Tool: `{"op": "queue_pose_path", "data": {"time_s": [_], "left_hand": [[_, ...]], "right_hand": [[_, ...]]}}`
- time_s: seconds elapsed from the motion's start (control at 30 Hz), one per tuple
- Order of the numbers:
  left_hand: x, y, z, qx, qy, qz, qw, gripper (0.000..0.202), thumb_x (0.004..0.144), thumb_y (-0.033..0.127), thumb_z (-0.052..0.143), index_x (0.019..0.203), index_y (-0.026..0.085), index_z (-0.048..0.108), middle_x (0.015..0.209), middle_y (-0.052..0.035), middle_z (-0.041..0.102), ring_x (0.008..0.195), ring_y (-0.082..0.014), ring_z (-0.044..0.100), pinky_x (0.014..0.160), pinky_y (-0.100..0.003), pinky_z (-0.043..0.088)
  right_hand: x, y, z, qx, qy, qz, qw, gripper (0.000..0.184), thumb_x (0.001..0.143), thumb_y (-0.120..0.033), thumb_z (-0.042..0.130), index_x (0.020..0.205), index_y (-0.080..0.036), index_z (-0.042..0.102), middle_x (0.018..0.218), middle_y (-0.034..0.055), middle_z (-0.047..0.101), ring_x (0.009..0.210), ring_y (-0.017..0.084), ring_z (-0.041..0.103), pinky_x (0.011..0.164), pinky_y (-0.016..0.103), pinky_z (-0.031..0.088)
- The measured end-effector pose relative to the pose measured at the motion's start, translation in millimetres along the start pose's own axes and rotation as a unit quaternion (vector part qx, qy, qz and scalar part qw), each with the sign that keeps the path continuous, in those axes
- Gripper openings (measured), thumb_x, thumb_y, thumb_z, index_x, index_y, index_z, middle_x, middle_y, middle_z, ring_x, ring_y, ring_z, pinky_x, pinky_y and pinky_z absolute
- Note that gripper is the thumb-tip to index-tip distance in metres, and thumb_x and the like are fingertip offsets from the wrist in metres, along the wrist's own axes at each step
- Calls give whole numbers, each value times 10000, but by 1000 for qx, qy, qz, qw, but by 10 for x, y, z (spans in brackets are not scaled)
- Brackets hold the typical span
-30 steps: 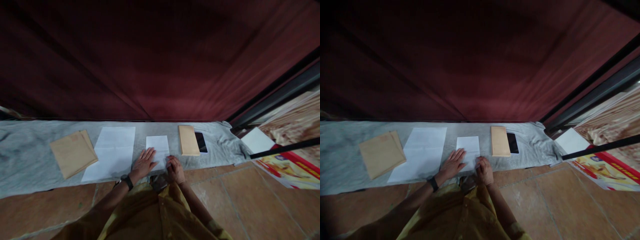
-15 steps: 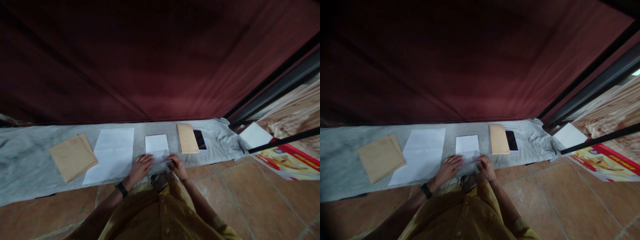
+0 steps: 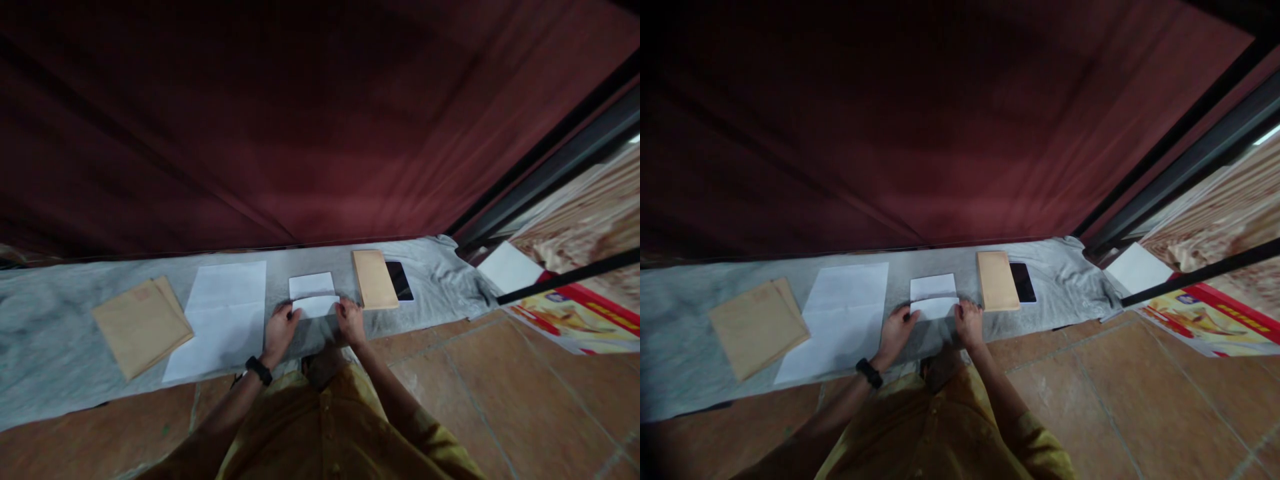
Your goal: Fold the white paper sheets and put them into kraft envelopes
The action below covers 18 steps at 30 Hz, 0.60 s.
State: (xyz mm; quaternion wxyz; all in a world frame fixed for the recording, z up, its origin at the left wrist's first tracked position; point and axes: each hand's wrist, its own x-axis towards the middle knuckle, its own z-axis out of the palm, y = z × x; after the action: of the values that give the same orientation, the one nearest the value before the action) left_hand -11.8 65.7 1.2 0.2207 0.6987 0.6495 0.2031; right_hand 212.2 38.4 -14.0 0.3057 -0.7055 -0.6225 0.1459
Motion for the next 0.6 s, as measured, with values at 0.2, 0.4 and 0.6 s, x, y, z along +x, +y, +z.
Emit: {"op": "queue_pose_path", "data": {"time_s": [0.2, 0.4, 0.6], "left_hand": [[80, 191, -75, 107, -31, -49, 993, 371, 1023, 395, 419, 1115, 173, 701, 1031, -118, 760, 942, -247, 712, 793, -322, 517], [160, 258, -103, 165, -56, -83, 981, 416, 1035, 432, 383, 1170, 183, 688, 1014, -126, 769, 898, -247, 730, 733, -302, 513], [162, 266, -21, 208, -24, -65, 976, 441, 1044, 399, 327, 1179, 173, 681, 997, -152, 765, 915, -271, 734, 730, -319, 518]], "right_hand": [[142, -159, 2, -98, -38, 60, 993, 232, 1017, -257, 477, 1069, -181, 690, 1048, 114, 743, 1043, 266, 659, 970, 386, 428], [290, -208, -36, -96, -65, 93, 989, 186, 1017, -304, 521, 1046, -219, 685, 986, 78, 769, 1019, 248, 692, 977, 370, 385], [416, -277, -48, -134, -91, 121, 979, 217, 1020, -358, 536, 1013, -201, 686, 937, 89, 784, 963, 236, 726, 968, 357, 353]]}}
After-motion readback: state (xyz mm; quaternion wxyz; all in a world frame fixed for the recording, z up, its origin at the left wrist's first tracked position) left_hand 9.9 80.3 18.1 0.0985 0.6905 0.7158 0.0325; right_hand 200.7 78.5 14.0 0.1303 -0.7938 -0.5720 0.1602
